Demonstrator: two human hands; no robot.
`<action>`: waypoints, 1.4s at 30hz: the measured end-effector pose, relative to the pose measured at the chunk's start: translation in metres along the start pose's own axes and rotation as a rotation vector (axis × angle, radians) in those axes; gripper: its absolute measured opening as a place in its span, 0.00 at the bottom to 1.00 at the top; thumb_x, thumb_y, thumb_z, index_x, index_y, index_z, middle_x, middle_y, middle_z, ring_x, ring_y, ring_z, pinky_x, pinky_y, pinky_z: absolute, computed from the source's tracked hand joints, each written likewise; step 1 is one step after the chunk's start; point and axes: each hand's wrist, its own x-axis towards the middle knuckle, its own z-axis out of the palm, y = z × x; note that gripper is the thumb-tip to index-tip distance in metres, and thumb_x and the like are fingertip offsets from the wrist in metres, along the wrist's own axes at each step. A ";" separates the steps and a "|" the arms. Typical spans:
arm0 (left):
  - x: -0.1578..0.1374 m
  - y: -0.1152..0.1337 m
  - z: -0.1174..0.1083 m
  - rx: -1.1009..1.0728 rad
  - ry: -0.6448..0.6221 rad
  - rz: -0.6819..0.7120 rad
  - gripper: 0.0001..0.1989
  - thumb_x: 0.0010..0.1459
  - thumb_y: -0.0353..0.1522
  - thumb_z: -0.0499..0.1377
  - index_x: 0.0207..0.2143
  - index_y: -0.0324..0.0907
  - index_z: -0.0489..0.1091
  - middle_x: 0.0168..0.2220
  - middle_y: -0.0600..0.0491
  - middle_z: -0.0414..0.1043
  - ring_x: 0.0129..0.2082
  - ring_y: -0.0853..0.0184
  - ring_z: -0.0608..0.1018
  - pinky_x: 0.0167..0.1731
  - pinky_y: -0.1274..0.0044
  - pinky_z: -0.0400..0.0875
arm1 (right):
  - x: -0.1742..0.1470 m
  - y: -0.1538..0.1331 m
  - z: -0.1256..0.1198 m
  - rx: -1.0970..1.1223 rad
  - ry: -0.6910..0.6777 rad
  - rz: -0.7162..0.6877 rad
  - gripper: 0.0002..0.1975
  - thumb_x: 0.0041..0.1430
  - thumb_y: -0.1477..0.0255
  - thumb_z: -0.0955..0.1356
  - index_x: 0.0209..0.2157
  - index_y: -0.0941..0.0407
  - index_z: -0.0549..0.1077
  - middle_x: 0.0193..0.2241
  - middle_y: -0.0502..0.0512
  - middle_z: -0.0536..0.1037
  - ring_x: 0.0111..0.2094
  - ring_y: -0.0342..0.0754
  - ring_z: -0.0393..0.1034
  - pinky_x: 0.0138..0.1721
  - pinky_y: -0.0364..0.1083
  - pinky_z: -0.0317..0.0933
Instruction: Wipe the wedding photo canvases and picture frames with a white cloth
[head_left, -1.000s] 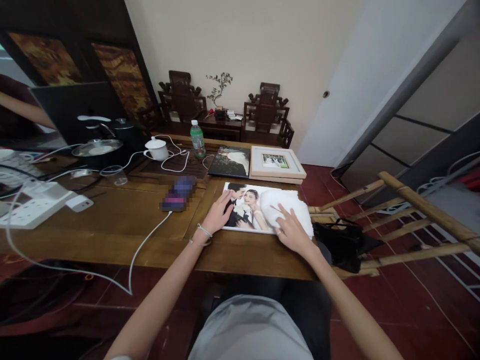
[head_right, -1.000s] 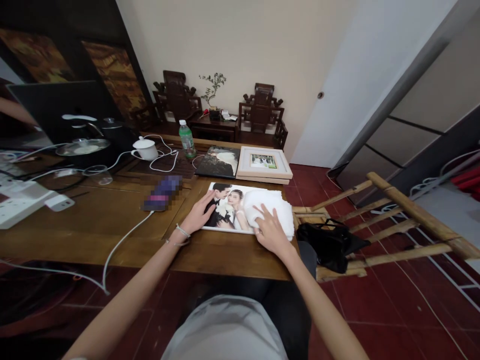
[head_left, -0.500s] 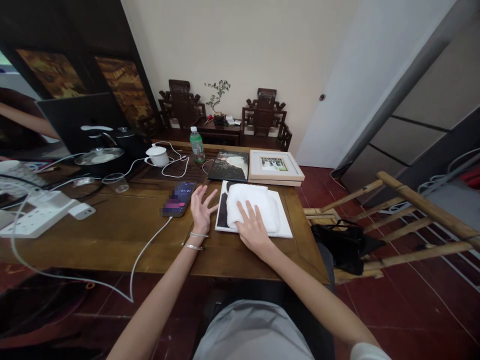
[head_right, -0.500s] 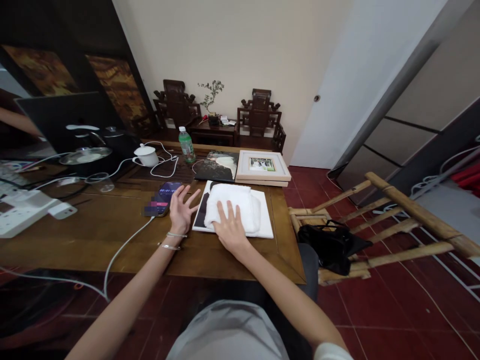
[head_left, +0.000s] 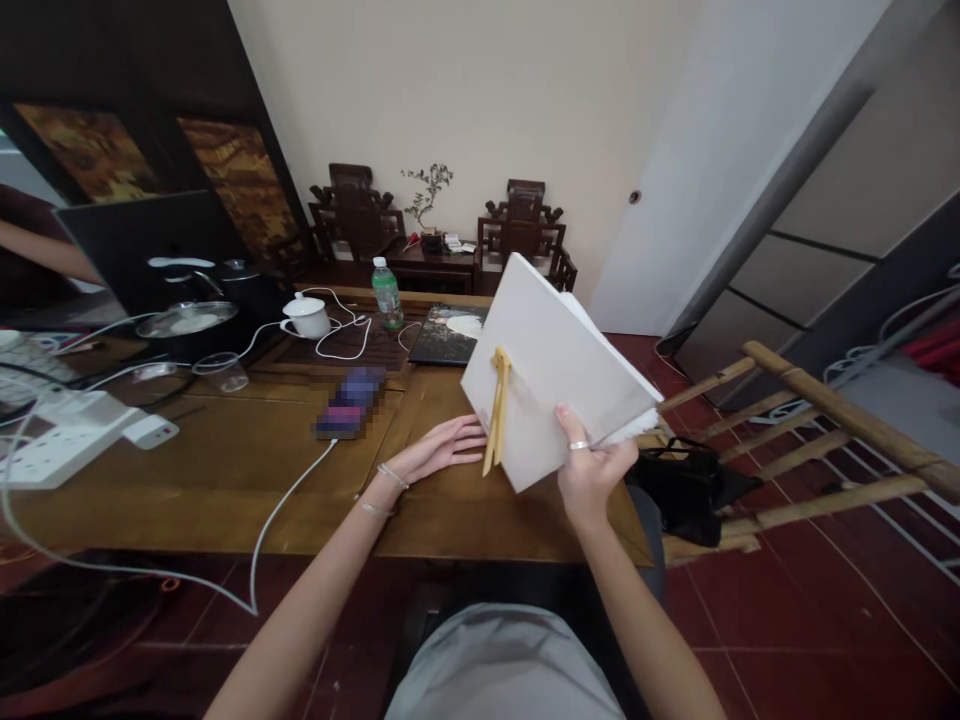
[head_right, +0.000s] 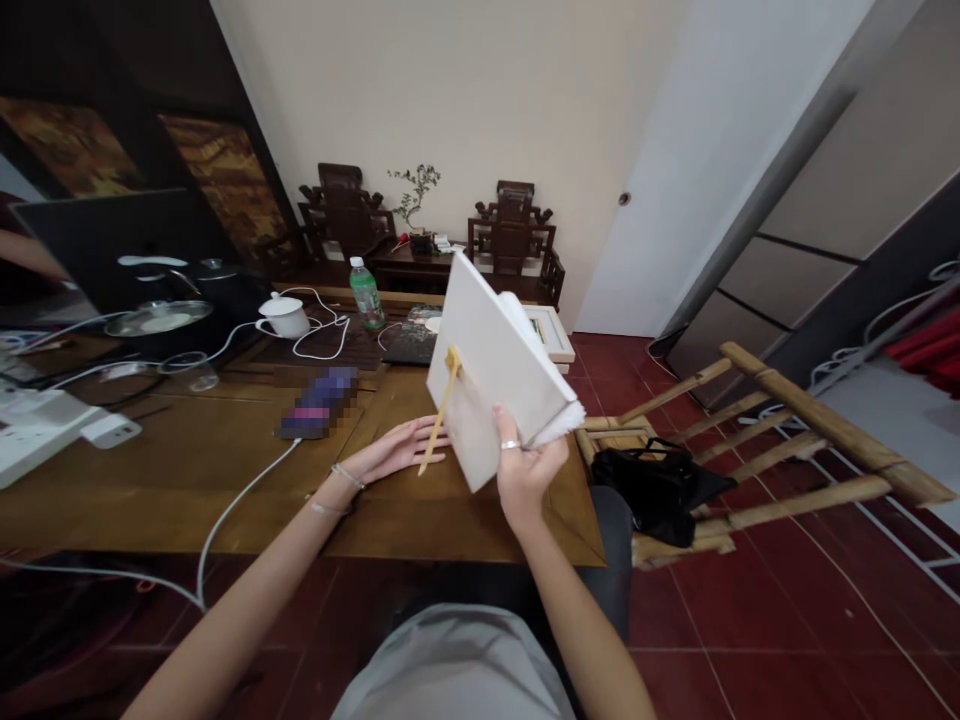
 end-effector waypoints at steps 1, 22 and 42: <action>0.000 0.000 -0.001 -0.008 0.014 0.016 0.21 0.57 0.41 0.59 0.51 0.41 0.66 0.55 0.40 0.67 0.54 0.54 0.70 0.51 0.59 0.67 | -0.001 0.000 0.005 0.102 0.045 0.071 0.20 0.46 0.68 0.73 0.41 0.62 0.72 0.38 0.60 0.78 0.40 0.52 0.73 0.46 0.52 0.68; 0.009 0.005 -0.014 0.007 0.645 0.106 0.14 0.56 0.35 0.61 0.41 0.35 0.69 0.30 0.48 0.78 0.28 0.62 0.80 0.27 0.75 0.75 | 0.044 0.069 -0.082 -0.085 0.223 0.057 0.27 0.43 0.68 0.73 0.46 0.61 0.68 0.46 0.64 0.75 0.47 0.55 0.70 0.52 0.57 0.62; 0.022 0.001 -0.031 0.113 0.726 0.074 0.12 0.54 0.37 0.62 0.32 0.36 0.68 0.22 0.54 0.74 0.19 0.68 0.76 0.20 0.80 0.68 | 0.016 0.085 -0.090 -0.930 -1.128 -0.843 0.20 0.42 0.92 0.56 0.24 0.58 0.72 0.59 0.61 0.62 0.64 0.57 0.44 0.58 0.67 0.50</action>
